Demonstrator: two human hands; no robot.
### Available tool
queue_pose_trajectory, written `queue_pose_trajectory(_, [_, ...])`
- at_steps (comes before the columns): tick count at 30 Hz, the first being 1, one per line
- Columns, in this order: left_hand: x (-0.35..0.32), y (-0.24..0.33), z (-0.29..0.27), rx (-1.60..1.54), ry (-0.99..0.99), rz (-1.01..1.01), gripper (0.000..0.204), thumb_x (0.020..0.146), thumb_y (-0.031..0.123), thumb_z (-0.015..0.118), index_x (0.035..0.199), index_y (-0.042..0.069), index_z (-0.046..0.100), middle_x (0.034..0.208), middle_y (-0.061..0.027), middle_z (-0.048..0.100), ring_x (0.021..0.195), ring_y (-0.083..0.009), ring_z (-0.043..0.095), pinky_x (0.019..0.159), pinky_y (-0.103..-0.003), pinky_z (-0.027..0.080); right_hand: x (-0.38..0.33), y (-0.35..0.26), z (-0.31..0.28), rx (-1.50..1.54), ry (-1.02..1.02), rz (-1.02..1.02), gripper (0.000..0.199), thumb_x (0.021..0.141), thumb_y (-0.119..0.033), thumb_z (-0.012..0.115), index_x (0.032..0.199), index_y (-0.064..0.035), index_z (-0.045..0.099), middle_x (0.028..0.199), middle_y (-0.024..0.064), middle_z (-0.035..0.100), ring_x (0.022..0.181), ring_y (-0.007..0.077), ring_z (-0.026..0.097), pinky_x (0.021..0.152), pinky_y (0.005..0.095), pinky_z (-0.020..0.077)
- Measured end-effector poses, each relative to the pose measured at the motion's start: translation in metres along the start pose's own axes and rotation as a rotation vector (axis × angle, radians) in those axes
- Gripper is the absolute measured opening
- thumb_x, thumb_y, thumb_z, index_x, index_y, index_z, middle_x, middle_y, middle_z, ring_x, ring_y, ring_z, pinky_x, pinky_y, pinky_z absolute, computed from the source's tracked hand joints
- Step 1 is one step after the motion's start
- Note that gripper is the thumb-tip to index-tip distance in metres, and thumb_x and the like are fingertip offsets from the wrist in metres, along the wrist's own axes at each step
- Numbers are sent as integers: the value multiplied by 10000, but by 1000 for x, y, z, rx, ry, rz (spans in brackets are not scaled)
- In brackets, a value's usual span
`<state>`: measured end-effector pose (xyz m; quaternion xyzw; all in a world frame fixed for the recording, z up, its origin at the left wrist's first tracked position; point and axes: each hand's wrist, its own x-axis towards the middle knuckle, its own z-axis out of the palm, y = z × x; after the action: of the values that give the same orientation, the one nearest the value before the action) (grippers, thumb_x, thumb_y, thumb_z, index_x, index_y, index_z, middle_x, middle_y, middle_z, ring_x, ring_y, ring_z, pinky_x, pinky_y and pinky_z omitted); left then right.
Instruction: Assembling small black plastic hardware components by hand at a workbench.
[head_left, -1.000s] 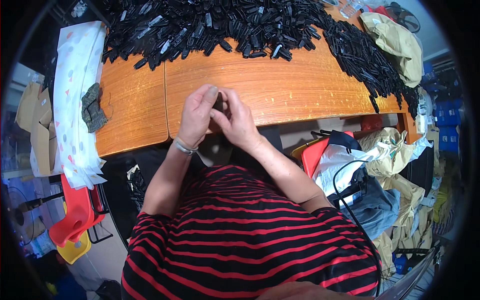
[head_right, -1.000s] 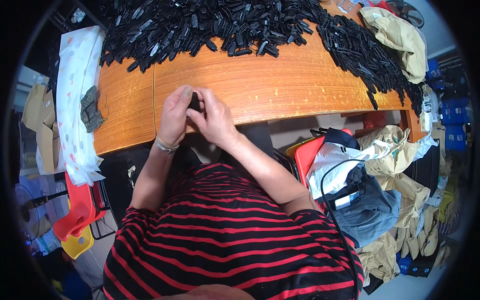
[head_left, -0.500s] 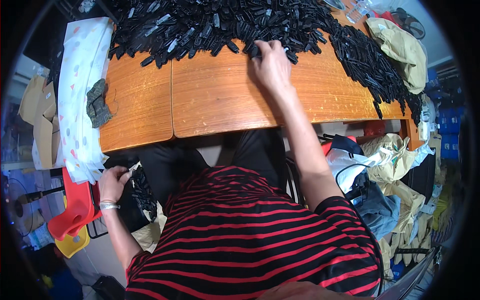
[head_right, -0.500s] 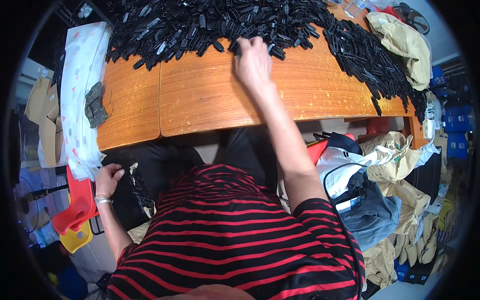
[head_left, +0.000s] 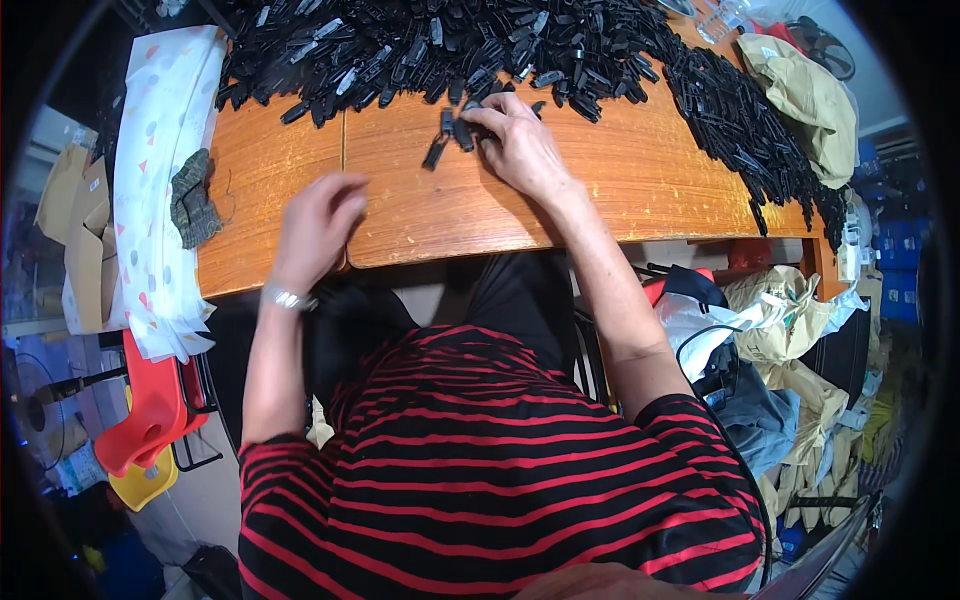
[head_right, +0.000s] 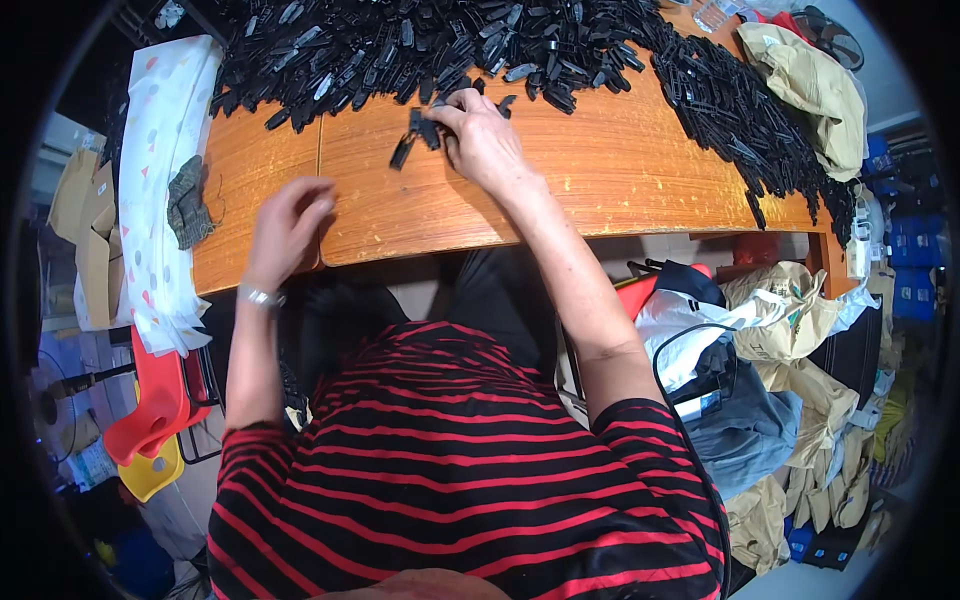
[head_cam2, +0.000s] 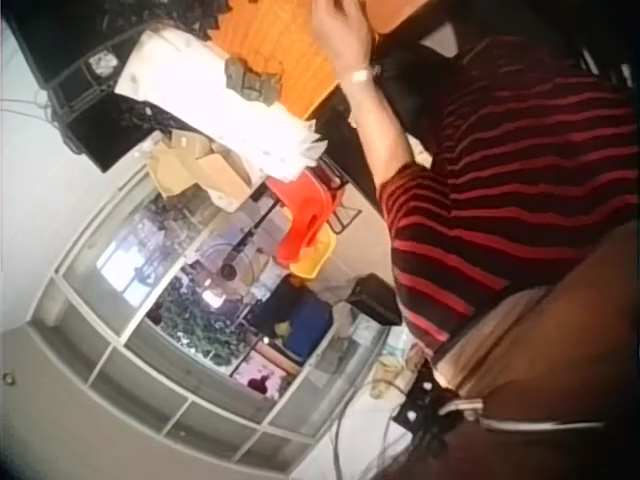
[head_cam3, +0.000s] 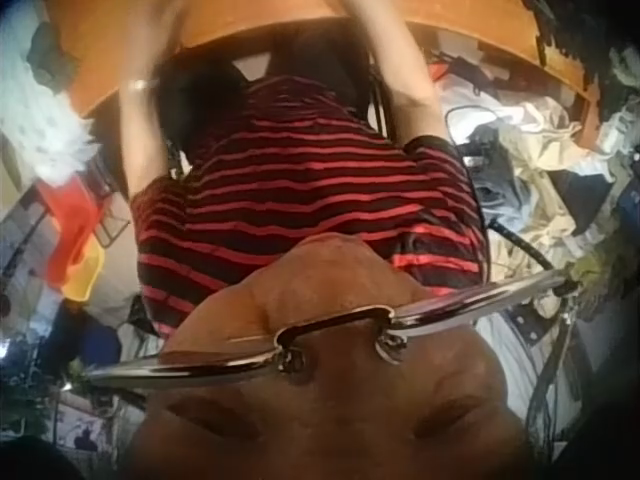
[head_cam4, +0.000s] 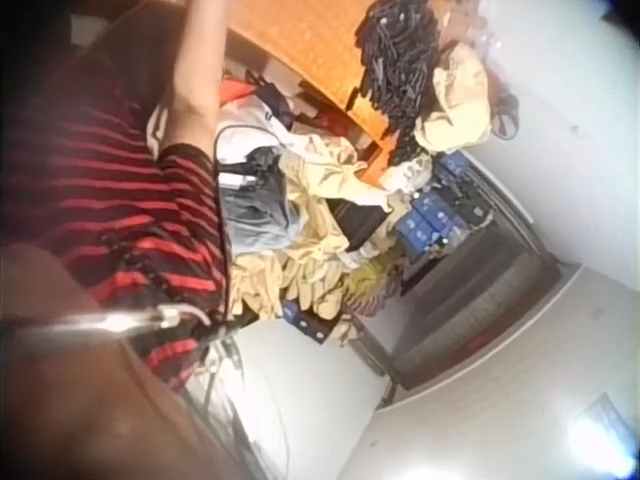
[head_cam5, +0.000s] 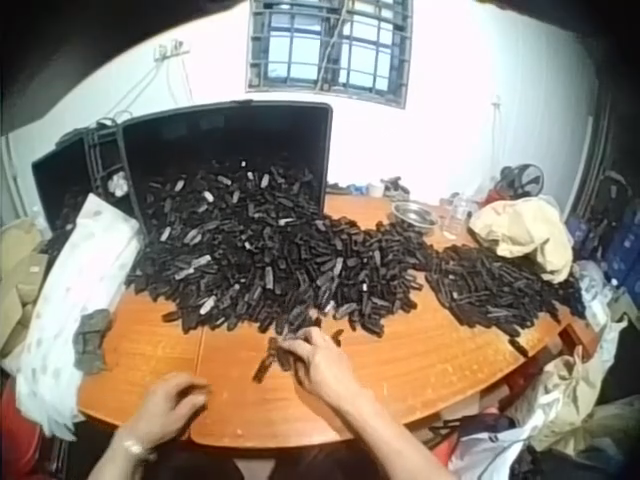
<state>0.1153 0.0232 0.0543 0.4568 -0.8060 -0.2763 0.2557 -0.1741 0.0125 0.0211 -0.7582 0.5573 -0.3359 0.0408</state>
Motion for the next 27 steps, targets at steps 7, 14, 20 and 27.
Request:
queue_pose_trajectory(7, [51,19,59,194,35,275,197,824,49,634,1020,66,651,950,-125,614,836,-326,628,731,-376,501,-21,11,-24,26,80,186,227,804,11,634,1005,-77,692,1005,119,610,777,248,660,685,319,528])
queue_pose_trajectory(14, [42,3,66,126,109,192,171,843,31,611,1003,60,663,907,-144,613,827,-325,619,718,-384,490,-18,1,-10,-110,26,167,146,810,-69,651,955,-53,661,958,132,578,809,342,622,714,435,514])
queue_pose_trajectory(20, [27,13,51,110,54,236,230,841,3,578,1044,86,651,993,-129,607,871,-325,617,739,-393,503,-17,-4,-16,-215,-125,196,176,749,-103,718,881,-38,620,942,140,577,809,361,617,704,447,505])
queue_pose_trajectory(27, [30,12,38,367,-68,538,218,788,68,629,1003,100,644,1019,-94,596,941,-271,592,781,-369,508,-28,-20,-32,-87,-207,329,249,762,-174,757,786,-10,571,794,173,614,741,369,615,654,445,476])
